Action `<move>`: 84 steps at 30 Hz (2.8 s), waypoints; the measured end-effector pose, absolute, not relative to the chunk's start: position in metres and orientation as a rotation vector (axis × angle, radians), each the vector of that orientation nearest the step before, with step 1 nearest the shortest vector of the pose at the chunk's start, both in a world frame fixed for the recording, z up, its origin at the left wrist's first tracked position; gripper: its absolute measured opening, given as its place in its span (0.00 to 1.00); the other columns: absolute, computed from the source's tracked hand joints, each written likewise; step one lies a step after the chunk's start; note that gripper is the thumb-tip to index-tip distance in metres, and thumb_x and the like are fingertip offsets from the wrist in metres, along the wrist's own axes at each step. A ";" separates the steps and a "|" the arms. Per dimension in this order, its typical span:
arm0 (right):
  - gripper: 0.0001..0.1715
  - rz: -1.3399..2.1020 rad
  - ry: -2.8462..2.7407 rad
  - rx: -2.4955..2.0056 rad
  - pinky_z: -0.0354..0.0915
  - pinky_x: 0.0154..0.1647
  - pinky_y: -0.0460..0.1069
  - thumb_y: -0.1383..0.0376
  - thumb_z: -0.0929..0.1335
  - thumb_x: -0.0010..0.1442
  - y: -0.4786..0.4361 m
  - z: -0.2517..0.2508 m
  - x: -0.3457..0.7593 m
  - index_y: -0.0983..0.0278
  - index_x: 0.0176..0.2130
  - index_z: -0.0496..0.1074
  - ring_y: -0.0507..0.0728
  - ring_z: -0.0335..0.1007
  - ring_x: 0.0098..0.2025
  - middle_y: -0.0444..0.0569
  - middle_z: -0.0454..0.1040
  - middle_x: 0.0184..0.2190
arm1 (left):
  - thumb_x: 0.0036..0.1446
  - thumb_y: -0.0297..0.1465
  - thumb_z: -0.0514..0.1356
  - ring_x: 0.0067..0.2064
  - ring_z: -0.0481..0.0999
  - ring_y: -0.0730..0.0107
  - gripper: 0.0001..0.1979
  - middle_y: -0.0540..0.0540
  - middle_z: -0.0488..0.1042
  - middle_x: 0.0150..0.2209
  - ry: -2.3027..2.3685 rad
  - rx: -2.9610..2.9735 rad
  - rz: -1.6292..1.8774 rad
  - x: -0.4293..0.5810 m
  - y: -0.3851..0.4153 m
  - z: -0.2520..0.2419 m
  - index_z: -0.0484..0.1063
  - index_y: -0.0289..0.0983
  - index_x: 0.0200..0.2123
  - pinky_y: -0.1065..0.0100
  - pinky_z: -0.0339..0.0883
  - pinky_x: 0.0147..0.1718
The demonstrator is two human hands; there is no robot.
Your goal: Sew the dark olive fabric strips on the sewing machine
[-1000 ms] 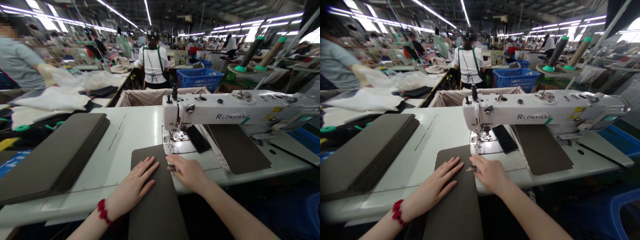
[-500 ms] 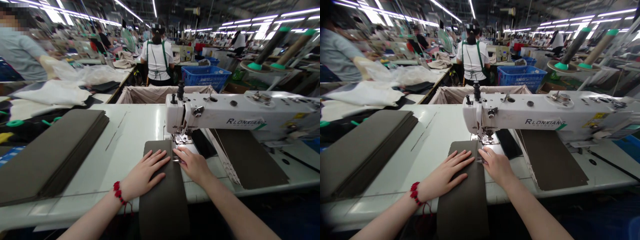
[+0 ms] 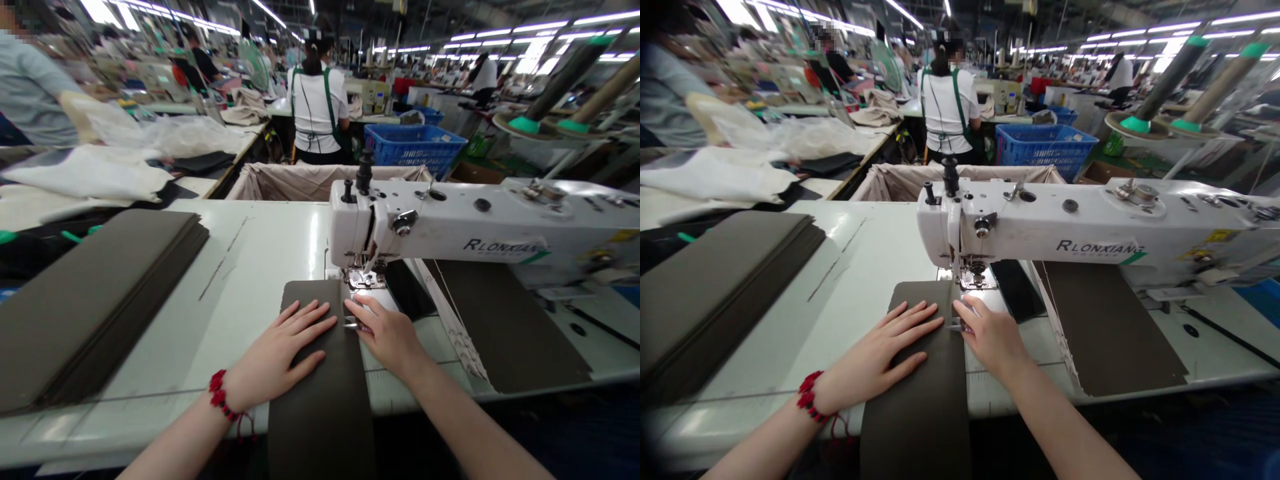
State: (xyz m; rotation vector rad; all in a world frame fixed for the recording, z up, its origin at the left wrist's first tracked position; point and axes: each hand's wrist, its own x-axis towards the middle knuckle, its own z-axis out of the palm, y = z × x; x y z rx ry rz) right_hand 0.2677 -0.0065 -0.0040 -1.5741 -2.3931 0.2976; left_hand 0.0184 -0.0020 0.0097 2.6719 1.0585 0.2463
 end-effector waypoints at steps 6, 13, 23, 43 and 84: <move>0.28 0.286 -2.396 -1.600 0.68 0.49 0.51 0.66 0.63 0.64 -0.006 -0.003 0.266 0.54 0.63 0.60 0.58 0.70 0.52 0.48 0.62 0.62 | 0.66 0.38 0.52 0.68 0.51 0.57 0.27 0.50 0.51 0.68 1.093 2.657 0.249 0.019 -0.001 0.009 0.51 0.50 0.67 0.46 0.36 0.66; 0.30 0.288 -2.407 -1.610 0.68 0.50 0.51 0.66 0.63 0.64 -0.005 -0.003 0.265 0.53 0.63 0.59 0.58 0.71 0.51 0.48 0.62 0.62 | 0.67 0.38 0.52 0.68 0.49 0.54 0.25 0.50 0.54 0.67 1.176 2.632 0.286 0.018 -0.002 0.006 0.53 0.53 0.65 0.41 0.29 0.64; 0.31 0.289 -2.410 -1.613 0.68 0.49 0.51 0.66 0.63 0.64 -0.005 -0.002 0.265 0.54 0.64 0.58 0.58 0.71 0.51 0.47 0.61 0.63 | 0.66 0.41 0.51 0.68 0.49 0.54 0.26 0.51 0.54 0.67 1.187 2.604 0.269 0.017 -0.003 0.010 0.53 0.53 0.66 0.41 0.30 0.64; 0.29 0.285 -2.389 -1.599 0.68 0.47 0.51 0.66 0.62 0.65 -0.006 -0.003 0.265 0.54 0.64 0.59 0.58 0.71 0.50 0.48 0.61 0.63 | 0.67 0.41 0.51 0.69 0.46 0.53 0.24 0.51 0.52 0.68 1.189 2.625 0.247 0.016 -0.003 0.009 0.55 0.52 0.65 0.42 0.29 0.65; 0.32 0.243 -2.388 -1.599 0.69 0.45 0.51 0.68 0.63 0.62 -0.004 -0.011 0.266 0.57 0.64 0.58 0.57 0.72 0.49 0.46 0.62 0.63 | 0.67 0.41 0.50 0.69 0.47 0.57 0.28 0.46 0.49 0.69 1.322 2.660 0.312 0.017 -0.003 -0.004 0.49 0.45 0.68 0.47 0.38 0.66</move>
